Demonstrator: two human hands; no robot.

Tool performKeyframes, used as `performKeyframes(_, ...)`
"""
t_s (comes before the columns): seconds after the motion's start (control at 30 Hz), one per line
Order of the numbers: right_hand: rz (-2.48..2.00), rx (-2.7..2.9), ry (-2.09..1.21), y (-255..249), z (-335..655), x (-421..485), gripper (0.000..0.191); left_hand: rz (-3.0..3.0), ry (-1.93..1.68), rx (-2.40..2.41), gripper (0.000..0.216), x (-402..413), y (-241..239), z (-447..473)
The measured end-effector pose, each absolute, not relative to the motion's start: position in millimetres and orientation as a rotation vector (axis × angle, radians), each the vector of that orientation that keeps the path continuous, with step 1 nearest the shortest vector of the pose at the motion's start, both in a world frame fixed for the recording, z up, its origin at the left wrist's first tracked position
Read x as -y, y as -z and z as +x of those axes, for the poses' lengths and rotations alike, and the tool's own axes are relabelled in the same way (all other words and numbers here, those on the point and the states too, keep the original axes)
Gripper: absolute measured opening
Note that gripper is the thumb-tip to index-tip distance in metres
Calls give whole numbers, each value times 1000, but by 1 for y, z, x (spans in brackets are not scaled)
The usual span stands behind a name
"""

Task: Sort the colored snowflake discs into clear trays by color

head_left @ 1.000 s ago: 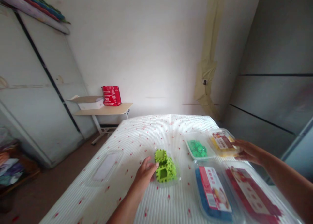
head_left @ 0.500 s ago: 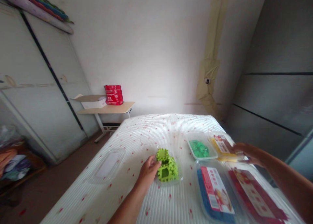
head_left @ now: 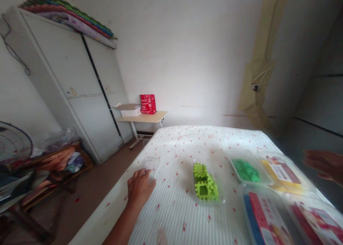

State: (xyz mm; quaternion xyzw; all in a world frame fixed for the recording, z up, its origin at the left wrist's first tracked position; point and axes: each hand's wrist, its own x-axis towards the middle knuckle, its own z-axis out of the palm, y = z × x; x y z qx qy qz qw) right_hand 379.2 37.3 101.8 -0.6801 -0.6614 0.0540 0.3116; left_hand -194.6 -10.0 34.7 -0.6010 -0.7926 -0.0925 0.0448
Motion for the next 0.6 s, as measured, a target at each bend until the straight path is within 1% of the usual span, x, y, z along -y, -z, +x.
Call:
performKeyframes(0.07,-1693,1867,-199,-100,340,-13,23,-1858,221,2412,36,13,-30,-201)
performKeyframes(0.1,-1643,1920,-220,-95,314,3,26,-1867,210,2399,34,14,-28,-202)
performKeyframes(0.17,-1451,2087,-160,-80,254,34,39,-1854,198,2370,29,15,-25,-199)
performKeyframes(0.23,-1269,2290,-79,-61,194,59,40,-1830,181,2347,24,16,-25,-194)
performKeyframes(0.27,-1228,2351,-26,-51,167,67,42,-1821,172,2339,23,17,-26,-192)
performKeyframes(0.33,-1312,2419,77,-32,126,74,50,-1798,186,2313,25,19,-29,-192)
performKeyframes(0.43,-1480,2379,222,-10,99,69,58,-1726,265,2262,28,25,-35,-200)
performKeyframes(0.53,-1487,2351,350,2,97,61,58,-1647,346,2261,29,33,-43,-211)
performKeyframes(0.6,-1429,2374,372,8,99,60,57,-1612,433,2264,29,39,-51,-217)
